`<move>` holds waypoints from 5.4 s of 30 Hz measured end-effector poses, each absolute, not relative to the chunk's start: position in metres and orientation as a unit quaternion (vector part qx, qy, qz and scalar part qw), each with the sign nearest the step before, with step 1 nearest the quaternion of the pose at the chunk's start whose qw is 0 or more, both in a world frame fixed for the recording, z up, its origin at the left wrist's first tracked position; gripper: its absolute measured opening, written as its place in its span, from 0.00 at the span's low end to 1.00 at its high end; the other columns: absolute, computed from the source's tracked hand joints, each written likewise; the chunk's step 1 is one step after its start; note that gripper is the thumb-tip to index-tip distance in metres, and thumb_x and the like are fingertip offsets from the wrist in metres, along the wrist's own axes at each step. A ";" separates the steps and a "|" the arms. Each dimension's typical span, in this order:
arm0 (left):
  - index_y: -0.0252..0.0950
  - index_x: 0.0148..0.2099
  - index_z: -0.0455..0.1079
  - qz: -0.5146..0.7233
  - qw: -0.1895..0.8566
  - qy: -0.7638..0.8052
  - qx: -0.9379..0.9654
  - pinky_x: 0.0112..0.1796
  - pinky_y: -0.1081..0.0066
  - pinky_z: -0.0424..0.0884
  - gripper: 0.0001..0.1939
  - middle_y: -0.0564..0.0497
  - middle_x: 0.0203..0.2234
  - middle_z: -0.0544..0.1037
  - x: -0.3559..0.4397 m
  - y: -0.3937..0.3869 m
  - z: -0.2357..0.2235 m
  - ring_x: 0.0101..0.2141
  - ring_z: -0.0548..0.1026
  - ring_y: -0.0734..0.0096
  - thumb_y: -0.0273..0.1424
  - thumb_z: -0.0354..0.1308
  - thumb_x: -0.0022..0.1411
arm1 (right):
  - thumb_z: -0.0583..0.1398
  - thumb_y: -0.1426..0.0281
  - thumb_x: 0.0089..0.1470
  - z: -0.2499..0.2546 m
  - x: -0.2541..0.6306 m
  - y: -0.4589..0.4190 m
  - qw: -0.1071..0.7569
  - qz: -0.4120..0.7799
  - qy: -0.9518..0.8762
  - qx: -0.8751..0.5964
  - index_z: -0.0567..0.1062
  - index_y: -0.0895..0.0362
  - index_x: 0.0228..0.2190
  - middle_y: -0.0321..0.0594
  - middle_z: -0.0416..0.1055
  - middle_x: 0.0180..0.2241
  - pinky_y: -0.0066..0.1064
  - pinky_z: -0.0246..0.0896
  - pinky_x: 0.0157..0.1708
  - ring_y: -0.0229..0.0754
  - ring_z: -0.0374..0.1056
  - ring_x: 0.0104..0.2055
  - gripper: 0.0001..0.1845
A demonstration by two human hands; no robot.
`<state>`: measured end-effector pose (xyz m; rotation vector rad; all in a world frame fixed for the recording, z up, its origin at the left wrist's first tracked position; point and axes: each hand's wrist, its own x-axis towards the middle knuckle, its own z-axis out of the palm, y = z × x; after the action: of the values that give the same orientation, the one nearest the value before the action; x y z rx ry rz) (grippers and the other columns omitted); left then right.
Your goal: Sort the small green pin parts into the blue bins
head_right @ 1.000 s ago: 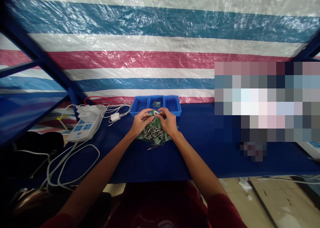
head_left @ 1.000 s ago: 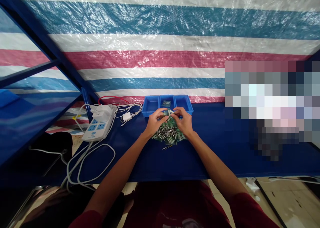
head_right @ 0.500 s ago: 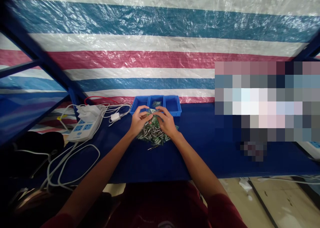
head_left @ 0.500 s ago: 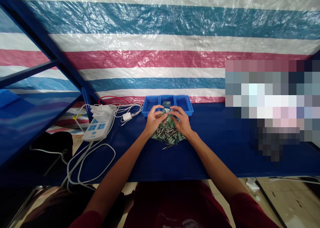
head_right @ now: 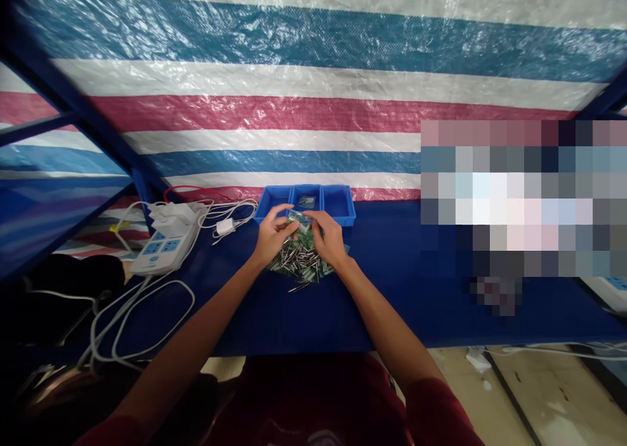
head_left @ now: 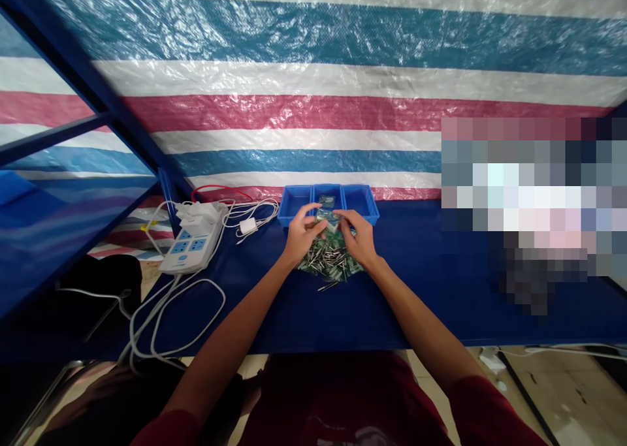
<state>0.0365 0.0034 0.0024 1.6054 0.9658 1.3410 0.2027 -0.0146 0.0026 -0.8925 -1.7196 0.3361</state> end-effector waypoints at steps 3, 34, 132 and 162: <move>0.37 0.47 0.66 0.555 0.423 0.388 0.601 0.21 0.75 0.66 0.21 0.59 0.15 0.69 0.036 0.004 0.002 0.15 0.69 0.75 0.43 0.63 0.56 | 0.51 0.69 0.61 0.002 0.204 -0.013 0.541 0.129 -0.748 -0.363 0.74 0.51 0.44 0.44 0.66 0.52 0.39 0.68 0.43 0.43 0.68 0.46 0.14; 0.36 0.36 0.76 0.600 0.184 0.446 0.638 0.38 0.71 0.70 0.15 0.48 0.35 0.70 0.028 0.008 0.003 0.39 0.71 0.68 0.41 0.54 0.64 | 0.61 0.56 0.52 0.005 0.209 -0.004 0.472 0.347 -0.675 -0.449 0.72 0.58 0.21 0.30 0.56 0.15 0.29 0.54 0.22 0.34 0.55 0.19 0.18; 0.39 0.49 0.74 0.540 0.072 0.307 0.780 0.37 0.67 0.71 0.14 0.48 0.32 0.79 0.027 0.007 -0.010 0.34 0.75 0.69 0.31 0.48 0.70 | 0.52 0.59 0.62 -0.001 0.200 -0.011 0.527 0.118 -0.696 -0.474 0.76 0.57 0.29 0.39 0.70 0.25 0.31 0.57 0.28 0.38 0.62 0.24 0.19; 0.36 0.39 0.74 0.552 0.129 0.394 0.723 0.33 0.71 0.70 0.11 0.50 0.29 0.78 0.031 0.003 -0.002 0.29 0.74 0.72 0.38 0.58 0.63 | 0.51 0.62 0.63 -0.004 0.204 -0.010 0.474 0.120 -0.754 -0.438 0.73 0.56 0.32 0.40 0.69 0.29 0.30 0.57 0.32 0.39 0.63 0.29 0.15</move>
<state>0.0306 0.0029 -0.0023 2.1034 1.1457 1.6053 0.2039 -0.0100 -0.0042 -1.0715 -1.8444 0.2926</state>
